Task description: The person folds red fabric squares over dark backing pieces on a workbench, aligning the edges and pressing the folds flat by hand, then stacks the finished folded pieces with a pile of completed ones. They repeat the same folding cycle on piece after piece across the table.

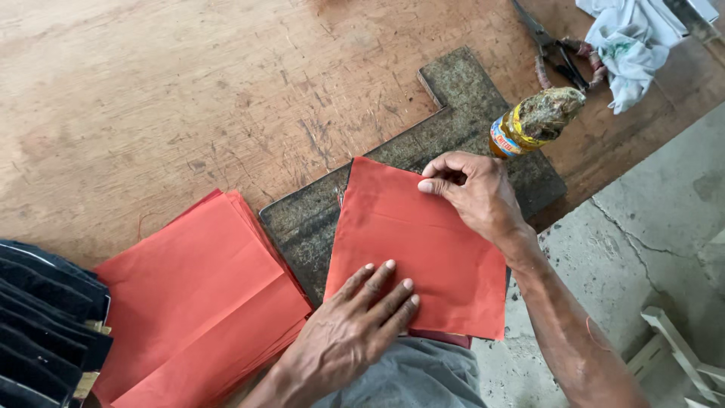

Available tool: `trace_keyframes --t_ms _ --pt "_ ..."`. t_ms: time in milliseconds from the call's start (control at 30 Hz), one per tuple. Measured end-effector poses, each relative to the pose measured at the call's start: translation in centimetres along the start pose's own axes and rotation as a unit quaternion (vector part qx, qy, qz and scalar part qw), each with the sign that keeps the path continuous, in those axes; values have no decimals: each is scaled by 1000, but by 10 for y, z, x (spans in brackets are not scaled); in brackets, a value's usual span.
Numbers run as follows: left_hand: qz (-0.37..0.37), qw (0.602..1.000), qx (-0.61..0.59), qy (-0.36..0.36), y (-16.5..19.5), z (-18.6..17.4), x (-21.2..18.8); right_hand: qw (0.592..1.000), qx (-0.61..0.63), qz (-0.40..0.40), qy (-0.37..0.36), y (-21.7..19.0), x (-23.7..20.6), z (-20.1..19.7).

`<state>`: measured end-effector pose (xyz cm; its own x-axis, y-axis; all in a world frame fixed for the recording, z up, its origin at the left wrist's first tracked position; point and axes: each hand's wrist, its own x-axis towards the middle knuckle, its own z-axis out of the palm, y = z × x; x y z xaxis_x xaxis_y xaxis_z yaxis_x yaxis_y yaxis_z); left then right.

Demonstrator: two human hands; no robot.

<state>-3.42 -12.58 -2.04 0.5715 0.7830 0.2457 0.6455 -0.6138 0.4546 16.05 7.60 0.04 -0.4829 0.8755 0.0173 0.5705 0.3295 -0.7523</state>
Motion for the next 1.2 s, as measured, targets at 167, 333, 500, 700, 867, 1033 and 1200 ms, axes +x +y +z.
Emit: trace_keyframes --t_ms 167,333,500,700,867,1033,1200 --pt "5 1000 13 9 3 -2 3 1000 -14 10 11 7 2 1" --pt "7 1000 16 7 2 -3 6 999 -40 -23 16 5 5 2" --pt "6 1000 21 1 0 -1 10 997 -52 -47 37 5 6 5" --pt "-15 999 -23 -31 -2 -7 24 995 -73 -62 38 14 7 10" --pt "-53 998 -23 23 -28 -11 67 990 -92 -95 45 15 15 6" --pt "-65 991 120 -11 -50 -3 98 971 -169 -145 92 23 17 -6" --pt "-99 992 63 -39 -50 -3 112 990 -126 -61 18 29 22 -18"
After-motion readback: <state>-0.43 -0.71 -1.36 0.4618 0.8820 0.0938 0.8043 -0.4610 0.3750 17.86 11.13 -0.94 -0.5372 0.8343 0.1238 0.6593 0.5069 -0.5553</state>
